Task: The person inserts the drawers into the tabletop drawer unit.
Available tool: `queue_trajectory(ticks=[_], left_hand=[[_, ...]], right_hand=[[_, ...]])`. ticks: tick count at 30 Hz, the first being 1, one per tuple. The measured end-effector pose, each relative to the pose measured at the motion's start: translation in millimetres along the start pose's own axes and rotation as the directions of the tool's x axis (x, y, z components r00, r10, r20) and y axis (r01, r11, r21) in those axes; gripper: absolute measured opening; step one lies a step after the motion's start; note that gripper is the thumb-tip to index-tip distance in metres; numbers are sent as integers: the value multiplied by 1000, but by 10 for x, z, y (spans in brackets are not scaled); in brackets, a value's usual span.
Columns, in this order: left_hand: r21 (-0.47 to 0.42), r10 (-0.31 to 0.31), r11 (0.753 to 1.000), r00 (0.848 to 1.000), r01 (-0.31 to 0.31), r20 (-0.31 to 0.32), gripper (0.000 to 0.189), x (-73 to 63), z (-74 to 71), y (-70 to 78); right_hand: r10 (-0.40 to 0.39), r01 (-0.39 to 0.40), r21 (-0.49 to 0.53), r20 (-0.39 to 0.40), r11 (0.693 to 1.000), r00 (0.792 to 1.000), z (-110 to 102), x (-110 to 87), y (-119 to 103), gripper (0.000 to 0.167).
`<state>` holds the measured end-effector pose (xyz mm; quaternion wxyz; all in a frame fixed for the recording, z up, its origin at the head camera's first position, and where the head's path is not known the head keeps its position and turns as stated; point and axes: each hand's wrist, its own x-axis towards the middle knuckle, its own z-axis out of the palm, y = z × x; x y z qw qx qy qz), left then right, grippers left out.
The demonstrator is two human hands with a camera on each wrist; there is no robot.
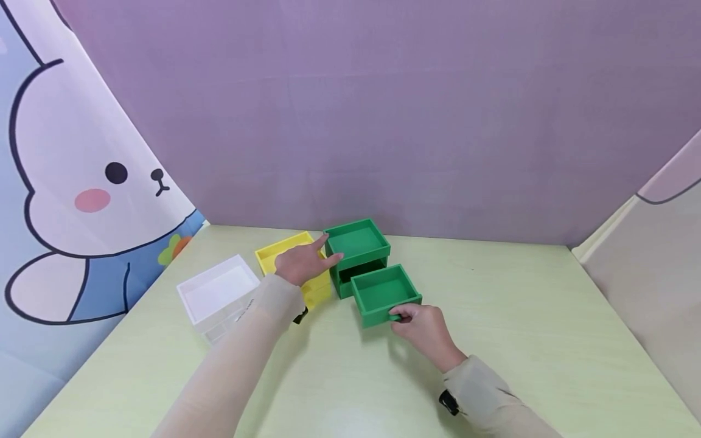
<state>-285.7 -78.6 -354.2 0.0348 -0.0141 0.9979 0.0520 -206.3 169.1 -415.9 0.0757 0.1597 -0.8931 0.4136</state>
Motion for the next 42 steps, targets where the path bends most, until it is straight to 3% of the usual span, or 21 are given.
queue_trajectory(ticks=[6,14,30,42], left_hand=[[-18,4,1000,1000,-4,1,78,-12,-21,-17],[-18,1,1000,1000,-1,13,79,-4,-22,-10],[-19,3,1000,1000,-3,-7,78,19,21,-11],[-36,8,999,1000,-8,4,79,63,38,-23]], right_hand=[[-61,61,-22,-8,998,998,82,82,4,14],[-72,72,-4,-21,997,997,163,158,4,15],[-45,45,-5,-51,999,998,256,223,4,16],[-8,8,1,-24,1000,1000,282,284,-18,17]])
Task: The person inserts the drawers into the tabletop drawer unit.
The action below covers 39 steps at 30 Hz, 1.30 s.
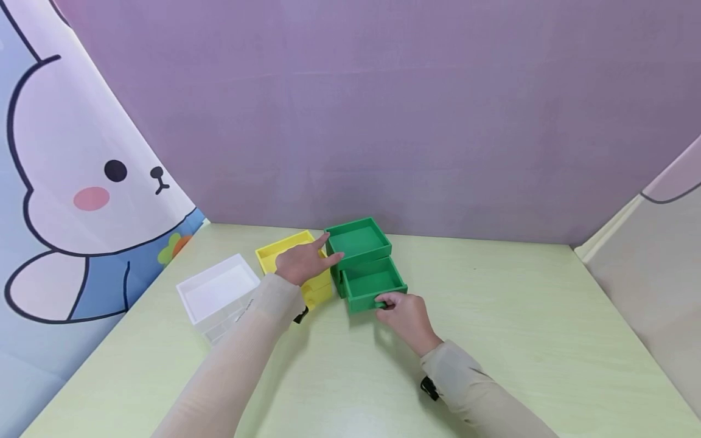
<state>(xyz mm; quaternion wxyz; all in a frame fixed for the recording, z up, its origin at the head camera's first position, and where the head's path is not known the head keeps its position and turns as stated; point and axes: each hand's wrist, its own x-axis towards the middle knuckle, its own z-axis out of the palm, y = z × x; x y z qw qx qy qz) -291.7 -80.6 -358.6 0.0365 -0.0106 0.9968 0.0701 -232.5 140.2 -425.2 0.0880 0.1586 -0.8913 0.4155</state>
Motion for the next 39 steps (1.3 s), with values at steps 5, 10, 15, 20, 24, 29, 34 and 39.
queue_trajectory(ticks=[5,10,15,20,24,29,34,39], left_hand=[[-3,3,1000,1000,-3,3,78,-25,-12,-7],[8,15,1000,1000,-15,8,78,-46,-11,-6],[13,21,1000,1000,-21,7,77,-63,-23,-3],[21,19,1000,1000,-19,10,77,-80,-29,-9],[37,25,999,1000,-25,8,77,-92,-25,-18],[37,23,999,1000,-24,10,77,-102,-23,-30],[41,30,999,1000,-30,0,78,-114,-8,-45],[48,30,998,1000,-30,-4,78,-101,0,-60]], right_hand=[[3,-3,-4,2,1000,1000,20,15,-29,17],[5,-5,4,5,1000,1000,37,19,-47,17],[6,-6,12,9,1000,1000,53,25,-54,17],[3,-3,14,9,1000,1000,66,24,-71,17],[-4,4,10,13,1000,1000,73,21,-82,16],[-32,32,8,13,999,999,71,18,-93,15],[-40,40,10,22,999,999,61,-11,-110,14],[-33,33,14,16,999,999,50,-18,-133,15]])
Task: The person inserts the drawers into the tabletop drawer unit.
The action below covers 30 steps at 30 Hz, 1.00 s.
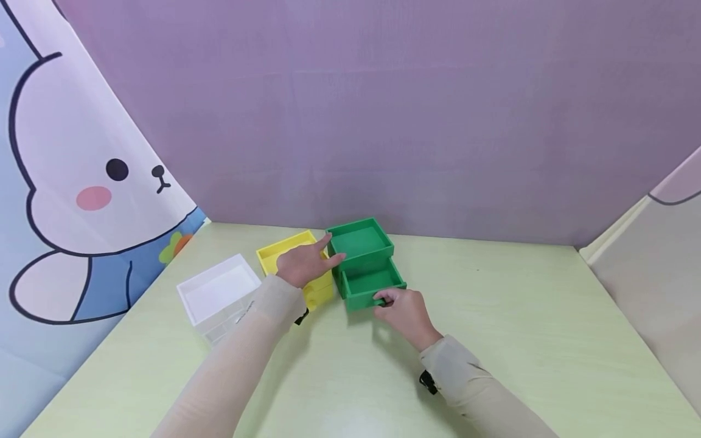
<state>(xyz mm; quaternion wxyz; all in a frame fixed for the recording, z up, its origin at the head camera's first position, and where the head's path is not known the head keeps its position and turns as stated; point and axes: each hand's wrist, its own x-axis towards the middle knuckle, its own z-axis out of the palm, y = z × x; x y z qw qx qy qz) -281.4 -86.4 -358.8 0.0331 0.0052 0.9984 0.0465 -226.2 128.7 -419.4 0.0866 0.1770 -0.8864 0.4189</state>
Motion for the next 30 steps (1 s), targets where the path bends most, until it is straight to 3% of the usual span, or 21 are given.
queue_trajectory(ticks=[17,30], left_hand=[[-42,-15,999,1000,16,18,73,10,45,59],[-34,-33,999,998,35,56,73,8,-29,44]], right_hand=[[4,-4,-6,-5,1000,1000,-14,-41,124,15],[2,-3,18,76,1000,997,-95,4,161,14]])
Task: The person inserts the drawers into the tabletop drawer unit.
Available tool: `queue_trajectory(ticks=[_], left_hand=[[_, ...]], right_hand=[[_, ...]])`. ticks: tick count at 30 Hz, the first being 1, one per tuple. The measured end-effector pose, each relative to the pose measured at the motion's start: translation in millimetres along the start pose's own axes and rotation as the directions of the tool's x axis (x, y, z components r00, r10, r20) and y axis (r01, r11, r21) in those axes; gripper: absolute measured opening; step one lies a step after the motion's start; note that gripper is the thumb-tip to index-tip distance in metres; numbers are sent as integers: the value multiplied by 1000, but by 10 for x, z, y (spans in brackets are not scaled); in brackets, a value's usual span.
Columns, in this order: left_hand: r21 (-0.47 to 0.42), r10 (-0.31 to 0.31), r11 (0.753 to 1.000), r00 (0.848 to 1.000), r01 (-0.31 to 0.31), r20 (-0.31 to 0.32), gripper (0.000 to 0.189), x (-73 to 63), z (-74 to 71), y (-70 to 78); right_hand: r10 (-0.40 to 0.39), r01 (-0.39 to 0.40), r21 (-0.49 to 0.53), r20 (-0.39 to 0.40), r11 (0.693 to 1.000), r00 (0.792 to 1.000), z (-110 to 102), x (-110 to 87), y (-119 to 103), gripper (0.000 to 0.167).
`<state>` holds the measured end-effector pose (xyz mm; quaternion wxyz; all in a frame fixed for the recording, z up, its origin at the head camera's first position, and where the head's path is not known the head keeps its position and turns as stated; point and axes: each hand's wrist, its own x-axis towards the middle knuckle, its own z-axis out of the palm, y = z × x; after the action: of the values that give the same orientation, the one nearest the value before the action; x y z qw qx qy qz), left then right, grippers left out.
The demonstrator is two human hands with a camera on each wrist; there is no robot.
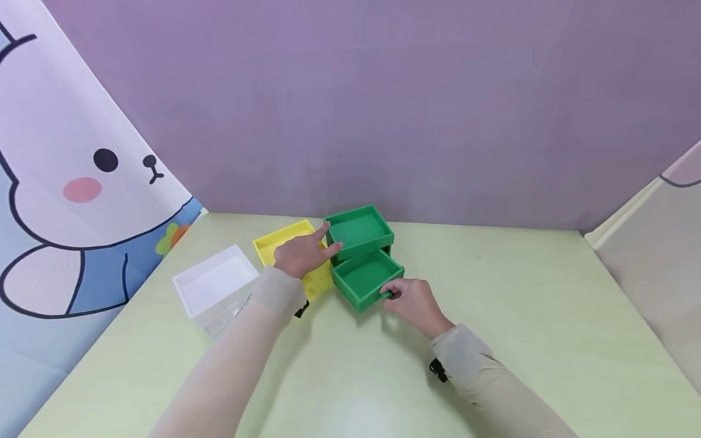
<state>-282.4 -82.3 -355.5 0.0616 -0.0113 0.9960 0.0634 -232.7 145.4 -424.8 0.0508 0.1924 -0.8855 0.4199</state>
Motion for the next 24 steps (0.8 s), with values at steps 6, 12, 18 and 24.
queue_trajectory(ticks=[6,12,18,24], left_hand=[[-4,8,1000,1000,-8,3,73,15,15,2],[3,3,1000,1000,-3,9,74,28,7,-7],[-4,-3,1000,1000,3,19,74,31,-7,-3],[-5,-2,1000,1000,2,24,74,37,-9,14]], right_hand=[[-37,32,-66,-73,997,997,43,-11,-61,13],[-65,50,-113,-125,992,990,23,-44,-67,12],[-75,63,-98,-132,993,988,48,-29,-45,13],[-66,50,-109,-148,993,987,79,-18,-56,15]])
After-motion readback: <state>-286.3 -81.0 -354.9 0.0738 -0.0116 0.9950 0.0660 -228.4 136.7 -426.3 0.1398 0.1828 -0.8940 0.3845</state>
